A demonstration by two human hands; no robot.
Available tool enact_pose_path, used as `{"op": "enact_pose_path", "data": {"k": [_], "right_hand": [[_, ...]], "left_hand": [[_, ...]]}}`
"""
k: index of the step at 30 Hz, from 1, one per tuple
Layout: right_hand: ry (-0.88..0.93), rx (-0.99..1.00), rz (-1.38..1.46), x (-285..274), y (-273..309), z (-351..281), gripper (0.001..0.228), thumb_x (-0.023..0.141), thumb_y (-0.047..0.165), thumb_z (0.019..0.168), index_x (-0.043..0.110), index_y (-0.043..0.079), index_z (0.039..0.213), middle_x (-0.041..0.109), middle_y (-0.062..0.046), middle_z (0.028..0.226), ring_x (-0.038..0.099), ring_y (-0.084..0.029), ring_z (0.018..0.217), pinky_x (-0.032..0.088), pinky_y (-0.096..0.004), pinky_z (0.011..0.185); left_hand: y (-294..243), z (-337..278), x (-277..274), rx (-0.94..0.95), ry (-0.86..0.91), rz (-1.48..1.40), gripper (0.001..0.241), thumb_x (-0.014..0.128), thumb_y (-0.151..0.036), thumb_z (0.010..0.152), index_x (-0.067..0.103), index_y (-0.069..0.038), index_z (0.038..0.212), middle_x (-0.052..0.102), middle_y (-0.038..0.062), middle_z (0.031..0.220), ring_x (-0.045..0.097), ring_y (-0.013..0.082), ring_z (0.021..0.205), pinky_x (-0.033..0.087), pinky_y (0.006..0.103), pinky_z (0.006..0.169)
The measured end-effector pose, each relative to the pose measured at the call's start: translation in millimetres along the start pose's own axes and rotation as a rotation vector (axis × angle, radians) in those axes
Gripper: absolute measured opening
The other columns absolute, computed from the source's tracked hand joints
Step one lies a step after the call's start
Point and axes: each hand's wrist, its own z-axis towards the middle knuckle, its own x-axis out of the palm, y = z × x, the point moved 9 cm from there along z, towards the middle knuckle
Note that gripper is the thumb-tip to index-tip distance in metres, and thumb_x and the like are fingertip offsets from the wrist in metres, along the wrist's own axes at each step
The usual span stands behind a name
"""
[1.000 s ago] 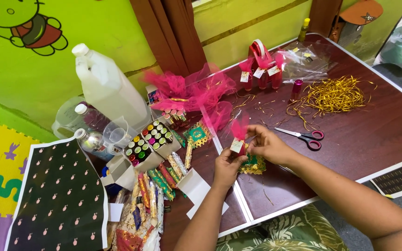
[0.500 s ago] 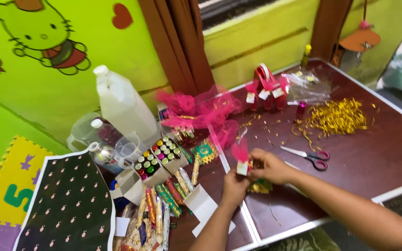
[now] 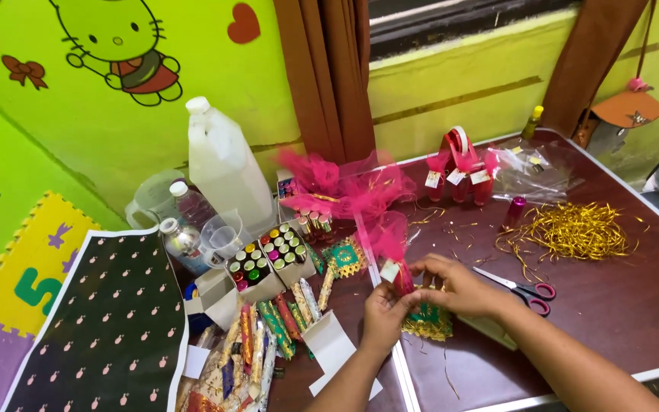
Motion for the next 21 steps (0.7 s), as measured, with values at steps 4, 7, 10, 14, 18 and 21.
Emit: {"op": "enact_pose_path", "data": {"k": [4,7,10,14,18,21], "right_hand": [[-0.100,-0.039,0.119,-12.7,-13.2,-4.6,0.043,0.081,0.032,0.084,0.073,0.014,0.122,0.071,-0.002,0.105,0.071,-0.013,0.086,0.061,-0.029,0.077],[-0.163,-0.025,-0.017,-35.9,-7.5,-18.8,0.033,0.072,0.031,0.090,0.074,0.014,0.118,0.073,-0.003,0.107,0.072,-0.015,0.089,0.061,-0.030,0.084],[-0.199,0.007,-0.186,-63.9,-2.0,-49.1,0.039,0.071,0.036,0.091,0.069,0.013,0.122,0.068,-0.002,0.115,0.068,-0.018,0.108,0.051,-0.032,0.095],[0.064,0.302,-0.573,-57.9,-41.7,-86.8,0.055,0.072,0.054,0.088,0.062,0.021,0.131,0.064,-0.004,0.120,0.059,-0.028,0.112,0.046,-0.044,0.096],[0.038,0.405,-0.555,-34.3,-77.4,-122.5,0.045,0.071,0.047,0.089,0.061,0.021,0.124,0.071,-0.008,0.106,0.067,-0.033,0.100,0.053,-0.047,0.084],[-0.021,0.400,-0.363,-30.8,-92.7,-137.1,0.041,0.069,0.035,0.090,0.064,0.018,0.127,0.073,-0.003,0.120,0.071,-0.028,0.104,0.056,-0.043,0.085]], "left_hand": [[6.4,1.3,-7.6,-0.057,-0.041,-0.032,0.030,0.073,0.001,0.090,0.063,0.002,0.118,0.071,0.016,0.101,0.073,0.0226,0.091,0.066,0.0314,0.074],[1.3,1.0,-7.0,-0.078,-0.049,0.002,0.036,0.072,-0.004,0.092,0.061,0.001,0.125,0.070,0.016,0.104,0.074,0.0240,0.092,0.066,0.0305,0.074],[16.1,1.8,-17.3,-0.110,-0.103,0.034,0.038,0.078,-0.007,0.086,0.063,0.000,0.121,0.072,0.016,0.102,0.076,0.0255,0.090,0.066,0.0331,0.073],[23.1,6.7,-20.1,-0.102,-0.133,0.028,0.036,0.078,-0.005,0.086,0.063,-0.001,0.118,0.073,0.016,0.101,0.074,0.0239,0.089,0.065,0.0328,0.074],[11.3,0.7,-11.4,-0.123,-0.114,0.099,0.026,0.073,-0.005,0.090,0.063,0.000,0.113,0.072,0.016,0.097,0.072,0.0241,0.088,0.064,0.0335,0.077],[7.9,-1.2,-7.4,-0.147,-0.098,0.133,0.022,0.073,-0.005,0.090,0.064,-0.001,0.110,0.072,0.016,0.095,0.070,0.0234,0.084,0.063,0.0341,0.077]]}}
